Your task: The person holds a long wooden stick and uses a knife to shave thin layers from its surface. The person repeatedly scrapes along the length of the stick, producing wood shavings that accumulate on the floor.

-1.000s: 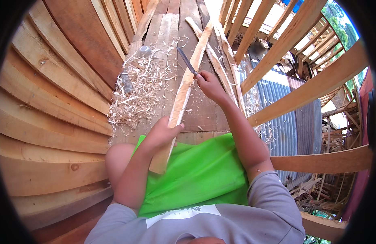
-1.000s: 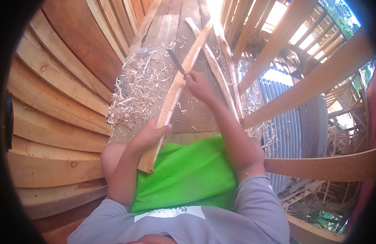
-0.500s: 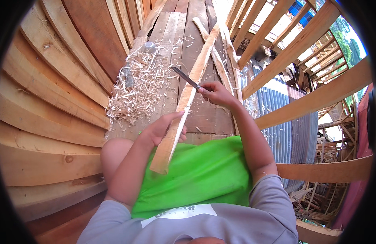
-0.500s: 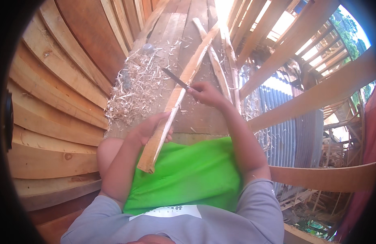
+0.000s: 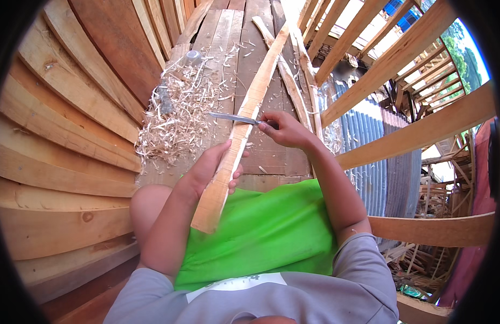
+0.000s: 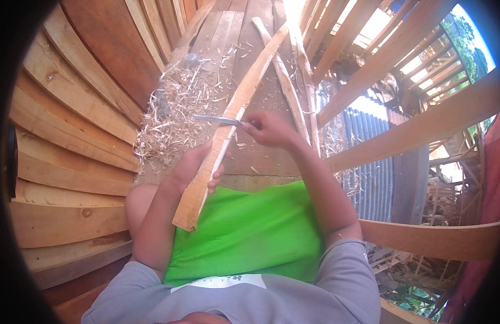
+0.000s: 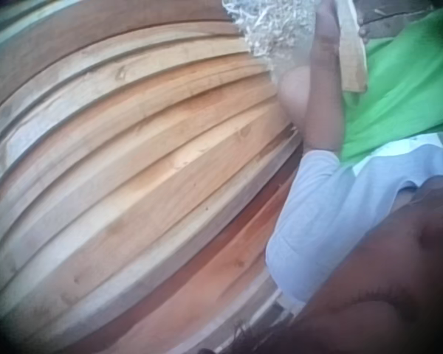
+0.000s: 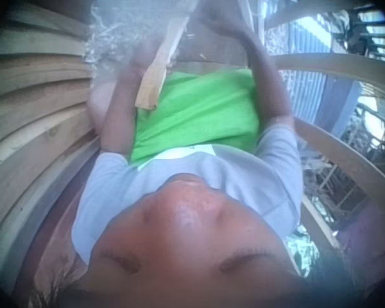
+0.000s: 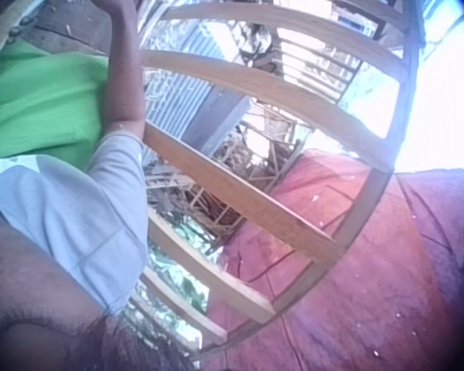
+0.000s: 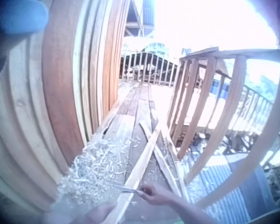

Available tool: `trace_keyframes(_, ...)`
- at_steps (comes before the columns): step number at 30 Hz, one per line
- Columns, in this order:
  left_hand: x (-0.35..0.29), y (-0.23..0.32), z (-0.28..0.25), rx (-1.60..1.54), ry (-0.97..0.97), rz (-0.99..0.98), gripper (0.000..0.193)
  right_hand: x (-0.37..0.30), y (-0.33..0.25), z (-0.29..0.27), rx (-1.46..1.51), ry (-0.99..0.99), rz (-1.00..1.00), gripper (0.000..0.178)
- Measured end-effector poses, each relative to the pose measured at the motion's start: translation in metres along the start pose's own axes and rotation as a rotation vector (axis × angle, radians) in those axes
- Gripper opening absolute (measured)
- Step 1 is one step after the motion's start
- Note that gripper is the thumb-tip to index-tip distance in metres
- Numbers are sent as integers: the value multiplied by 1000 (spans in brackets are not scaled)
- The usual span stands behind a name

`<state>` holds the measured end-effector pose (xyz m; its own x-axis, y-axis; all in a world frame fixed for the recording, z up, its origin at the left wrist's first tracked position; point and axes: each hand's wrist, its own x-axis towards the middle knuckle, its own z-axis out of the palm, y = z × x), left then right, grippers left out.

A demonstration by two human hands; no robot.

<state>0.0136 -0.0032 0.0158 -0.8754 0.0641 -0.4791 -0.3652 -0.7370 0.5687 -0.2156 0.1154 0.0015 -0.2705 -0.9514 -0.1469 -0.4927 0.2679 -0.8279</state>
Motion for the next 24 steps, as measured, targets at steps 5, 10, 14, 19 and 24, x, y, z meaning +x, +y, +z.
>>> trace_keyframes(5, 1, -1, 1, 22, 123, -53, 56, 0, -1, 13, -38, 93, 132, 50)
trace_keyframes(10, -2, 0, 7, 72, 189, -49, 56, -1, -23, 33, -498, 324, 129, 55)
trace_keyframes(14, -1, -1, 0, 20, 108, -50, 56, 1, -16, 46, -581, 541, -45, 54)
trace_keyframes(19, -5, 1, -2, -24, 75, -77, 57, 4, -15, 48, -563, 535, -79, 52)
trace_keyframes(24, -5, 1, -4, -16, 66, -72, 57, -1, -26, 47, -597, 487, -38, 49)
